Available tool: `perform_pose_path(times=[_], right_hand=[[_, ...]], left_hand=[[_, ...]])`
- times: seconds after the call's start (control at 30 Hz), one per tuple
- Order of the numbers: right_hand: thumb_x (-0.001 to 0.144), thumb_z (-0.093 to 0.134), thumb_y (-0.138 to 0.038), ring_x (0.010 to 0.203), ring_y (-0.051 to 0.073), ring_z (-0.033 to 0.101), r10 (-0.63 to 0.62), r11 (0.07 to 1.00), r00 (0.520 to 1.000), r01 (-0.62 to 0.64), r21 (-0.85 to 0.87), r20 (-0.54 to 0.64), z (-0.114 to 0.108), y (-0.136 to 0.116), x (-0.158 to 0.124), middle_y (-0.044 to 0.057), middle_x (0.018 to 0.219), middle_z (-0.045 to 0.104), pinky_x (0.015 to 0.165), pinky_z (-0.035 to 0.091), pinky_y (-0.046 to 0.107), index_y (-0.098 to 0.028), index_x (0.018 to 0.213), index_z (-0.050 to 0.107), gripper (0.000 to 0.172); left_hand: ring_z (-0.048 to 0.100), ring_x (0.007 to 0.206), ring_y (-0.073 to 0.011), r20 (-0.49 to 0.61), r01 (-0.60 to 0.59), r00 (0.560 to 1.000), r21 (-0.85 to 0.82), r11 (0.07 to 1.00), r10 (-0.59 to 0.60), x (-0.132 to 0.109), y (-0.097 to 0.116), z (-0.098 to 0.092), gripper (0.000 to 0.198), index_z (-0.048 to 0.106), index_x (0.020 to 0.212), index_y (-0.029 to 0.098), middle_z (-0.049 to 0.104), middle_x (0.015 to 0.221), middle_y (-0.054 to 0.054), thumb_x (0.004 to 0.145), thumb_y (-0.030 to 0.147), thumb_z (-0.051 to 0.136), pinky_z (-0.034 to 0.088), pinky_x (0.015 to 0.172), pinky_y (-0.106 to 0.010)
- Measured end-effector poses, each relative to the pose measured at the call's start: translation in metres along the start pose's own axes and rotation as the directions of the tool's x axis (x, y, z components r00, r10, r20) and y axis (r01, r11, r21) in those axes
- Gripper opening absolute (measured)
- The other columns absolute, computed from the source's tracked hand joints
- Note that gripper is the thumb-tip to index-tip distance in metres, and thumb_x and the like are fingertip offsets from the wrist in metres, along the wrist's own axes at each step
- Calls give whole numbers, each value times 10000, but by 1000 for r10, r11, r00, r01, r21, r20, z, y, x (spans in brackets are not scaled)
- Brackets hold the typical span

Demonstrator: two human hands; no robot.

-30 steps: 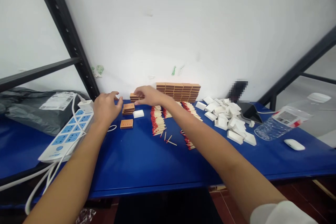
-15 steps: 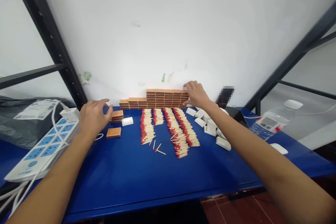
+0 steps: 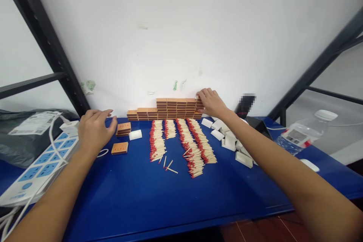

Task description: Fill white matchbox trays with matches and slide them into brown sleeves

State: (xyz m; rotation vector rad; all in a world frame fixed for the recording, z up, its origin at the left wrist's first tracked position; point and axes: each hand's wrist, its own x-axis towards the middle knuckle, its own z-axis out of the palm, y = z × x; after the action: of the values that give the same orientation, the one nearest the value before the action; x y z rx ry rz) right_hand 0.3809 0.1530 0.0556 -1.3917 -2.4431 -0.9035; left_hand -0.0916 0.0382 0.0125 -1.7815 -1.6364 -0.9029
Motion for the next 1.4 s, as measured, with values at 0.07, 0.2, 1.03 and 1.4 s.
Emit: perform_pose_path(times=[0.07,0.2,1.03,1.4], right_hand=[[860,698,-313,1189,388,475,-9,1000,1000,9,-8,1,2,-4,-3,234,1308,577,945,370,456,-101,1372,508,586],[828,654,-231,1164,391,475,-9,1000,1000,9,-21,9,9,-11,-6,255,1297,589,923,363,462,-79,1343,528,551],[816,725,-191,1233,382,501,-230,912,960,270,309,-160,-79,-209,66,216,1344,575,1012,468,493,-102,1403,429,664],[942,494,-31,1191,384,509,-237,940,965,256,224,-108,-45,-253,79,251,1299,597,944,449,503,-45,1374,473,432]], left_hand=[[662,1129,-381,4,-7,1000,2,1000,7,0,0,0,401,760,1193,169,800,1004,-155,1047,405,471,525,988,-512],[665,1135,-376,12,-7,1000,-8,1000,7,0,1,0,388,757,1201,176,800,1013,-156,1042,398,480,526,998,-507],[671,1096,-368,205,-57,977,-8,998,58,3,-3,-1,449,771,1205,133,807,1045,-147,1007,407,476,510,969,-479],[681,1090,-363,356,-71,933,15,997,61,2,7,-3,441,777,1181,114,793,1067,-178,1026,367,451,533,918,-457]])
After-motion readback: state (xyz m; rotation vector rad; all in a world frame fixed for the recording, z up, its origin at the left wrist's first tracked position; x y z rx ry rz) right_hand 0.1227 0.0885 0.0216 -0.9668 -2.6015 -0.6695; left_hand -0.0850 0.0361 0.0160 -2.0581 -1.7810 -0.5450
